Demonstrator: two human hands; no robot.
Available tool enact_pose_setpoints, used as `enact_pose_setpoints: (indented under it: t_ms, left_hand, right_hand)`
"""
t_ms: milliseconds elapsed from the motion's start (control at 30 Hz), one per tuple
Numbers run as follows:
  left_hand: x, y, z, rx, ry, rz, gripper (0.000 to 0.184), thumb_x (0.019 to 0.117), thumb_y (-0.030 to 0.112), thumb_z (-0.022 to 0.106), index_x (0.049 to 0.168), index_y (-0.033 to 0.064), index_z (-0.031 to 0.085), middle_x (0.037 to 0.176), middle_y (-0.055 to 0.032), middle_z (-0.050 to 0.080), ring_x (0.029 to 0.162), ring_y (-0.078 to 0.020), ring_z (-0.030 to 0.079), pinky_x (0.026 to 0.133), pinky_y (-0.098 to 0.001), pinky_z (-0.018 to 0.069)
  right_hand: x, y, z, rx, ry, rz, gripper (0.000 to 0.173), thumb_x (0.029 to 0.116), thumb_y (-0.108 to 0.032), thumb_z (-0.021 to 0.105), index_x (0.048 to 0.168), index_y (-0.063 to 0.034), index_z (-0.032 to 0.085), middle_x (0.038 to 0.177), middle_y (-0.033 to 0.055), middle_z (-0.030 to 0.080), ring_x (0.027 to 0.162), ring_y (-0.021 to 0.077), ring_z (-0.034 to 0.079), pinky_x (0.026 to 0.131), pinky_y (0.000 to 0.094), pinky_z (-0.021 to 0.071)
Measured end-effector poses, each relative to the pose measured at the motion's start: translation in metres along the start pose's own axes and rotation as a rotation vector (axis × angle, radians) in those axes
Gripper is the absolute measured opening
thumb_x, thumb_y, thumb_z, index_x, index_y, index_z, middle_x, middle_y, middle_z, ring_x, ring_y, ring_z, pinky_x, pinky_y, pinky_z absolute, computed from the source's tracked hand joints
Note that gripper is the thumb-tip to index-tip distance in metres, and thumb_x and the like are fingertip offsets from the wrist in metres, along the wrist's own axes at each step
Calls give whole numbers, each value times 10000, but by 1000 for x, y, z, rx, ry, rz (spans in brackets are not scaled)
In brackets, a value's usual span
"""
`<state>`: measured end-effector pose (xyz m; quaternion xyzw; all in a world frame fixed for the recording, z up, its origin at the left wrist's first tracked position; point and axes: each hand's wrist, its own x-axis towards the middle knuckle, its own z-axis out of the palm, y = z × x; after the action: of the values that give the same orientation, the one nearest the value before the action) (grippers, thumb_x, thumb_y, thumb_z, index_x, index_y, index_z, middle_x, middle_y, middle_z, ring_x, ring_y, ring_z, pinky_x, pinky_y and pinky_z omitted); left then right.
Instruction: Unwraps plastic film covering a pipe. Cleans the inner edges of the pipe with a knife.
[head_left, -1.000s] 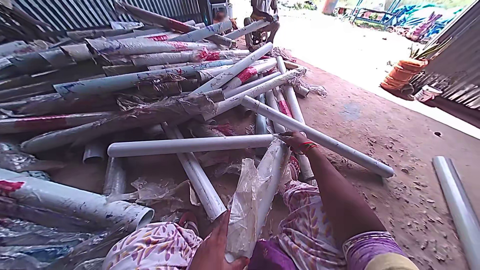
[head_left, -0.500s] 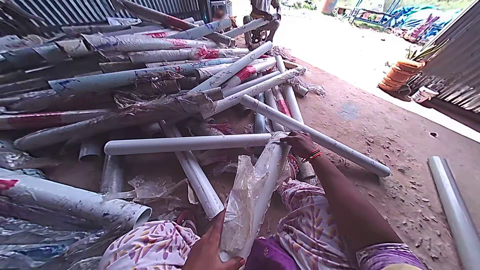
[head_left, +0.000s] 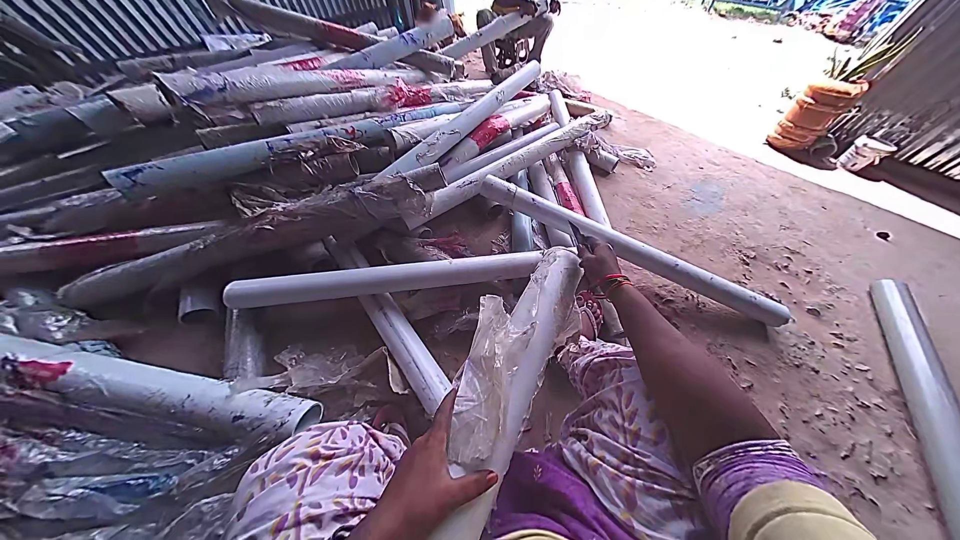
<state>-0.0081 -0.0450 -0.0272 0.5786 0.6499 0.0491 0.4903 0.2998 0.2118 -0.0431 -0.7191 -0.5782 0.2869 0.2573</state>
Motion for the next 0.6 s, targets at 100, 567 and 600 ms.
enact_pose_setpoints:
  t_ms: [100,567,600]
  left_hand:
    - [-1,-4,3,-26,9,12,1311,696,480,889,1651,62,93,1386,-305,577,1258,-448,597,1065,-599,452]
    - [1,155,-54,498,128,353,1097,893,596,715,1635,2,169,1545,-261,441,1418,-422,438,1130,-583,380]
    - [19,170,-50,526,150,263,1010,955,602,637,1626,-9,193,1546,-268,433,1420,-423,438,1140,-568,379]
  right_hand:
    - [-8,-9,-1,44,55,114,354,1104,-193,448,1335,28,600,1232,305,648,1133,446,639,993,610,469]
    - [-36,-38,-20,116,35,-149,522,907,-267,812,1271,47,608,1068,284,664,994,435,635,904,621,475]
    - [-40,-38,-20,154,52,-176,532,901,-253,818,1286,44,604,1059,281,664,975,428,635,890,617,478]
